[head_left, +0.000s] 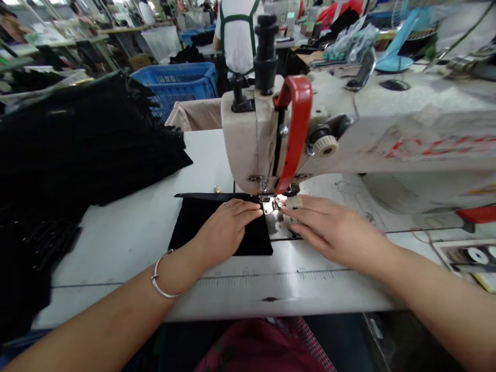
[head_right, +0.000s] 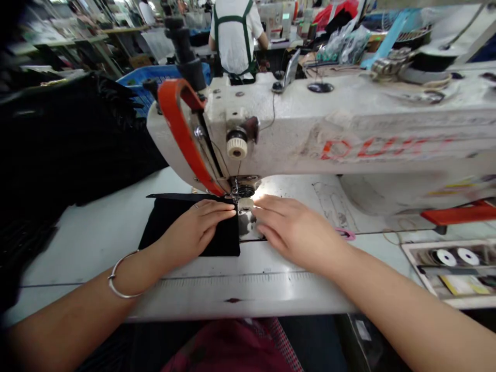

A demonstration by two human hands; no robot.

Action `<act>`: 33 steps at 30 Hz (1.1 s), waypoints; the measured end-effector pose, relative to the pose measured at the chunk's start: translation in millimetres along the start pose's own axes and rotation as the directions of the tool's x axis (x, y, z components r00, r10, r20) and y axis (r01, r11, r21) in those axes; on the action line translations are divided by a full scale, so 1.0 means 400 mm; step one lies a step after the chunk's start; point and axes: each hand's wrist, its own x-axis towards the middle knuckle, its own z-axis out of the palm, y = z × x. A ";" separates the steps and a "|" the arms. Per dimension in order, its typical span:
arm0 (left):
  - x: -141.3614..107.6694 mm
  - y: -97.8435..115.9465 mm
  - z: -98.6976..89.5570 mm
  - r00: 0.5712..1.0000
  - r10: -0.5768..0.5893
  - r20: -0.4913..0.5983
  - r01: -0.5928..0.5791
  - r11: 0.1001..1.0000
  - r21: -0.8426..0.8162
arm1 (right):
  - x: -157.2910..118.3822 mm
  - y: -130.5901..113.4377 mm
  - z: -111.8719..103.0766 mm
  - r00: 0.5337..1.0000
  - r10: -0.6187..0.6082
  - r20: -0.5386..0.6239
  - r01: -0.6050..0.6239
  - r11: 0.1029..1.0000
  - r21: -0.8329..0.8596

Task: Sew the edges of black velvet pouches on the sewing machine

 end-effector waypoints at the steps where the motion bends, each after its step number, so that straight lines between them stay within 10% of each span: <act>1: -0.001 -0.001 0.001 1.000 0.006 -0.002 -0.006 1.000 0.002 | 0.020 0.007 0.020 1.000 0.003 0.026 -0.003 1.000 0.009; 7: -0.001 -0.003 -0.004 0.999 0.025 0.020 -0.025 1.000 0.009 | 0.086 0.029 0.096 0.997 0.057 0.056 -0.060 0.997 0.043; 21: 0.000 -0.007 -0.009 0.998 0.012 0.054 -0.011 1.000 -0.014 | 0.078 0.033 0.093 0.987 0.162 -0.022 -0.156 0.973 0.170; 27: 0.004 -0.014 -0.005 0.998 0.010 0.062 -0.009 1.000 -0.026 | 0.068 0.057 0.081 0.835 0.467 -0.289 -0.391 0.875 0.286; 33: -0.001 -0.008 -0.004 0.999 0.022 0.043 -0.022 1.000 -0.006 | 0.077 0.050 0.087 0.799 0.522 -0.297 -0.415 0.837 0.356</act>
